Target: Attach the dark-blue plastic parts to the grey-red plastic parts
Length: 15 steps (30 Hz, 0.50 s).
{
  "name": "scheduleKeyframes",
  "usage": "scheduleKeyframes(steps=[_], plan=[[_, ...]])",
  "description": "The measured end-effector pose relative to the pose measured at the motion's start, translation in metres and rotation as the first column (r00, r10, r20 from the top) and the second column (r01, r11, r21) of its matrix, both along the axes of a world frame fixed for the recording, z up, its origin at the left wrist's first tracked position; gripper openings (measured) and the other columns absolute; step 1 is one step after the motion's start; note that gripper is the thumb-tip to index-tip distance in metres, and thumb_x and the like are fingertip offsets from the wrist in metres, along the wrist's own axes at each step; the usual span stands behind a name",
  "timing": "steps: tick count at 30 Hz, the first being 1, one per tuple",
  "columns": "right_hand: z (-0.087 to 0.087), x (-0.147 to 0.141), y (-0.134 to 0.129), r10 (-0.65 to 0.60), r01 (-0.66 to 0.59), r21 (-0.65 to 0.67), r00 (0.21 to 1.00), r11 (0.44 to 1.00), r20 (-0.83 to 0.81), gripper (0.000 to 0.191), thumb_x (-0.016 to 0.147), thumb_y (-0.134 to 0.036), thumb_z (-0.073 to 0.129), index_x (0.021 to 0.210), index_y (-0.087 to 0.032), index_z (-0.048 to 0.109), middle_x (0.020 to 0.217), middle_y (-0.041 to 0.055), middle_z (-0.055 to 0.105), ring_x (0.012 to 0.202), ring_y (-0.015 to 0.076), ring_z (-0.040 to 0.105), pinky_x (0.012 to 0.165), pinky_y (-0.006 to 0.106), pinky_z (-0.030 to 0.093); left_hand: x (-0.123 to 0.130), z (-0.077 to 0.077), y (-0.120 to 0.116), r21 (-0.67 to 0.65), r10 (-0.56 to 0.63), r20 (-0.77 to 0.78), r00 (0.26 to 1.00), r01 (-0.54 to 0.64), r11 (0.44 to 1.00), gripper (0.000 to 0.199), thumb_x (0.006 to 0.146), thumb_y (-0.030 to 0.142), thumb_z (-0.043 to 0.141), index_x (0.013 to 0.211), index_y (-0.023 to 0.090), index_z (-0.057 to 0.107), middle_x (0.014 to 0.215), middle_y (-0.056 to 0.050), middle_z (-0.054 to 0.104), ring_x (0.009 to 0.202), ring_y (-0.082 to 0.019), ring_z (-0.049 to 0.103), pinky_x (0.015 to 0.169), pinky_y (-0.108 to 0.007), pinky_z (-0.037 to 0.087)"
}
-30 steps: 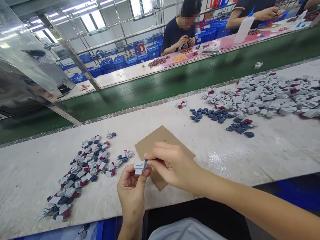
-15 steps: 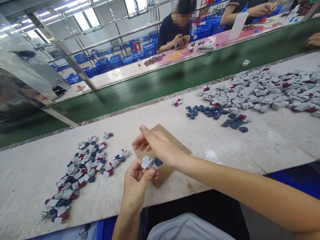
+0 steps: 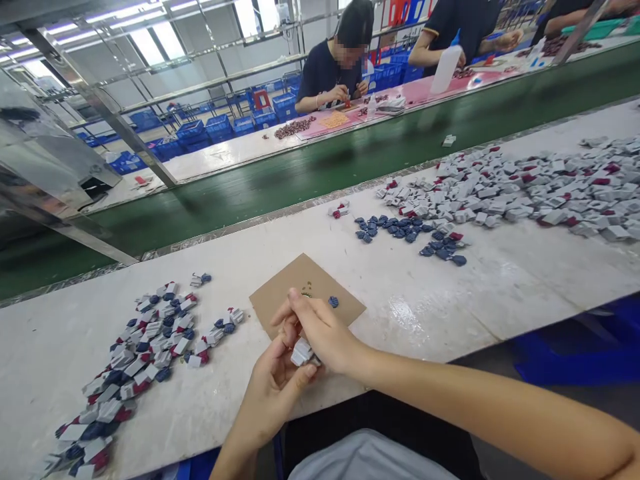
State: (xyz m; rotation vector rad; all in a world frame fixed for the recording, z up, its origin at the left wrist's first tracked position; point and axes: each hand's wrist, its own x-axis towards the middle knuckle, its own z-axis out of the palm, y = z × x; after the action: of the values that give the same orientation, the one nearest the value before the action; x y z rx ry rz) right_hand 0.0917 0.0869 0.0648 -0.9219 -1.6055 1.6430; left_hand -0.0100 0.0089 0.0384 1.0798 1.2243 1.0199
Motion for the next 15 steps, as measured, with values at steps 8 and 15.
scheduleKeyframes(steps=[8,15], plan=[[-0.015,0.111,0.07,-0.599,0.35,0.542,0.698,0.764,0.393,0.036,0.084,-0.047,0.044,0.092,-0.017,0.063,0.089,0.0093,0.062,0.079,0.021,0.056,0.059,0.029,0.04,-0.051,0.004,0.018,0.353,0.297,-0.896,0.331,0.125,0.927,0.035,0.084,0.023,0.044,0.118,0.021,0.052,0.093,-0.007,0.061,0.085,-0.021,0.057,0.068,-0.03,0.048],[-0.056,0.198,0.1,-0.653,-0.025,0.661,0.135,0.75,0.745,0.031,0.083,-0.043,0.047,0.091,-0.018,0.063,0.088,0.0095,0.063,0.079,0.0251,0.059,0.045,0.026,0.026,-0.116,-0.018,0.038,0.418,0.517,-0.805,-0.29,0.342,0.842,0.021,0.08,0.023,0.046,0.087,0.015,0.064,0.106,-0.017,0.06,0.106,-0.033,0.052,0.085,-0.047,0.042]])
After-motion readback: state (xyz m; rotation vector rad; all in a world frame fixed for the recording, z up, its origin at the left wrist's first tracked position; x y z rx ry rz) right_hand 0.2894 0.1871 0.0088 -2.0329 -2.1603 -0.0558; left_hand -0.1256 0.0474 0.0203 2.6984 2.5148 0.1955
